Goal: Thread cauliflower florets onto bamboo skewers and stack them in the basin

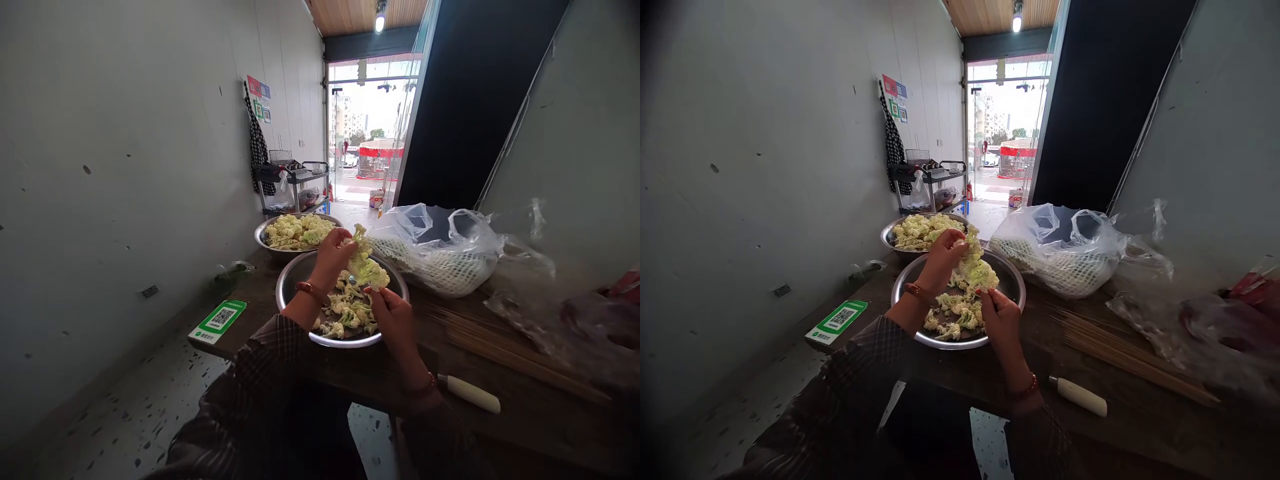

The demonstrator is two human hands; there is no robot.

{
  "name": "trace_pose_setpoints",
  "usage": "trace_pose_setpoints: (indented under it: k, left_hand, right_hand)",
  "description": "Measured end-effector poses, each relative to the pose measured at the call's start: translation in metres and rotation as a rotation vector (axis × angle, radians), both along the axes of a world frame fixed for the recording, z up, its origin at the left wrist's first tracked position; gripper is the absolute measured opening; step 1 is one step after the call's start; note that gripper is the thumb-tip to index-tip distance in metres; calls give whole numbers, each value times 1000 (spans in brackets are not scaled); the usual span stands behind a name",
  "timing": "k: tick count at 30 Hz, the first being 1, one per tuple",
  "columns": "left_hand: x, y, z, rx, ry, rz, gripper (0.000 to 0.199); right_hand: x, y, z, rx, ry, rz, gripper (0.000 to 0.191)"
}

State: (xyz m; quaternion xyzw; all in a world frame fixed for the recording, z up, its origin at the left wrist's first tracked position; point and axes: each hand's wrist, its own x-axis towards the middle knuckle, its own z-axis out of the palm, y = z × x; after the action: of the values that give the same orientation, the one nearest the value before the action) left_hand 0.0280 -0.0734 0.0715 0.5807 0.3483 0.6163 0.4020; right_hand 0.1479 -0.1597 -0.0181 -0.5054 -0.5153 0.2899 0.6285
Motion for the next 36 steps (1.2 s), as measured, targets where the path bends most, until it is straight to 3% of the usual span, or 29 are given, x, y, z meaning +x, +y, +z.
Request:
trace_pose_setpoints:
  k: [20, 25, 31, 36]
  left_hand:
    - [-6, 3, -6, 96, 157, -40, 15]
    - [-4, 1, -11, 19, 43, -67, 19]
    - [-12, 1, -16, -185, -250, -296, 39]
    - [-28, 1, -19, -194, -276, -243, 41]
  right_hand:
    - [2, -1, -2, -23, 47, -33, 37]
    - [1, 1, -3, -20, 54, 4, 40]
    - [-1, 2, -1, -41, 78, 87, 40]
    - [1, 1, -2, -67, -30, 161, 41]
